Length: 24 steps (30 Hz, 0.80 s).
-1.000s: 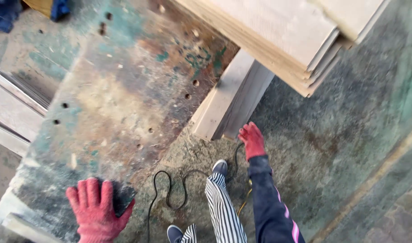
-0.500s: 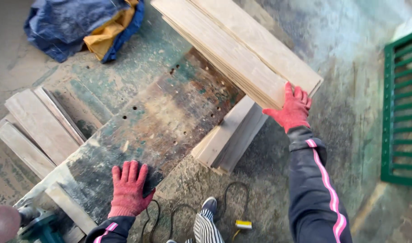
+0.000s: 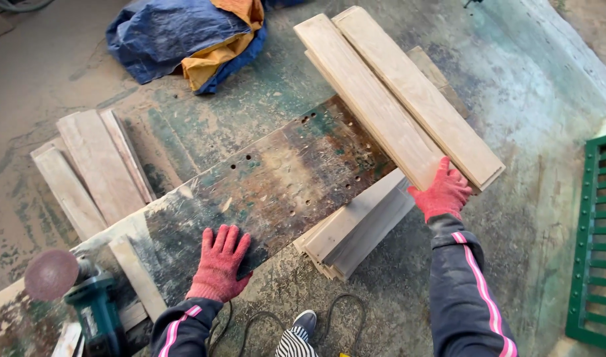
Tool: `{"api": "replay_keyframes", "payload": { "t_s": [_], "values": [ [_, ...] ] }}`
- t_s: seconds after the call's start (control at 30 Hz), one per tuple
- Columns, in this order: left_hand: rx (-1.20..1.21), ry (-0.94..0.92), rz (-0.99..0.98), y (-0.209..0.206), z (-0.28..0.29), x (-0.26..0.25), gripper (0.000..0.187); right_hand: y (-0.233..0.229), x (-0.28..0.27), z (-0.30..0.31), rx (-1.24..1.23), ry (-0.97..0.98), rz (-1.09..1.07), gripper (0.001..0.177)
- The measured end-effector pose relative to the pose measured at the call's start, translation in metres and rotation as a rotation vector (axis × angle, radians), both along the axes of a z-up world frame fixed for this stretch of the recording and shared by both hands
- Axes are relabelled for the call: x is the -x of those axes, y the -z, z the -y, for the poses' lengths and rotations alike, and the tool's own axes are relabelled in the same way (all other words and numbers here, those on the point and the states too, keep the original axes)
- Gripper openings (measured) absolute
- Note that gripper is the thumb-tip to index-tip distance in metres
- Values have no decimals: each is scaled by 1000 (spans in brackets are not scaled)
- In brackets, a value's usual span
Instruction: The person uses an angle grinder and a sanding block to sand the surfaces and edges of wooden planks.
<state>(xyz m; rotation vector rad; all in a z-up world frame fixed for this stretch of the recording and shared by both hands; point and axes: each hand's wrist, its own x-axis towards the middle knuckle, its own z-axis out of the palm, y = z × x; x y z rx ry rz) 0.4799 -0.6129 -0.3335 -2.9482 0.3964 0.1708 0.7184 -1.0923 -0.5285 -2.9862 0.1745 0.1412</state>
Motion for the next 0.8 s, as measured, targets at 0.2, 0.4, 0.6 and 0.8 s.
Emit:
{"api": "replay_keyframes", "payload": {
  "t_s": [0.2, 0.4, 0.6, 0.8],
  "values": [
    [-75, 9, 30, -16, 11, -9, 102, -84, 19, -20, -47, 94, -355, 123],
    [139, -47, 136, -18, 6, 11, 84, -106, 95, -23, -871, 47, -395, 91],
    [299, -271, 90, -16, 71, 30, 99, -6, 214, -1, -1709, 241, -803, 52],
    [1698, -966, -610, -108, 185, 82, 149, 109, 425, -47, -2042, 323, -1354, 67]
  ]
}}
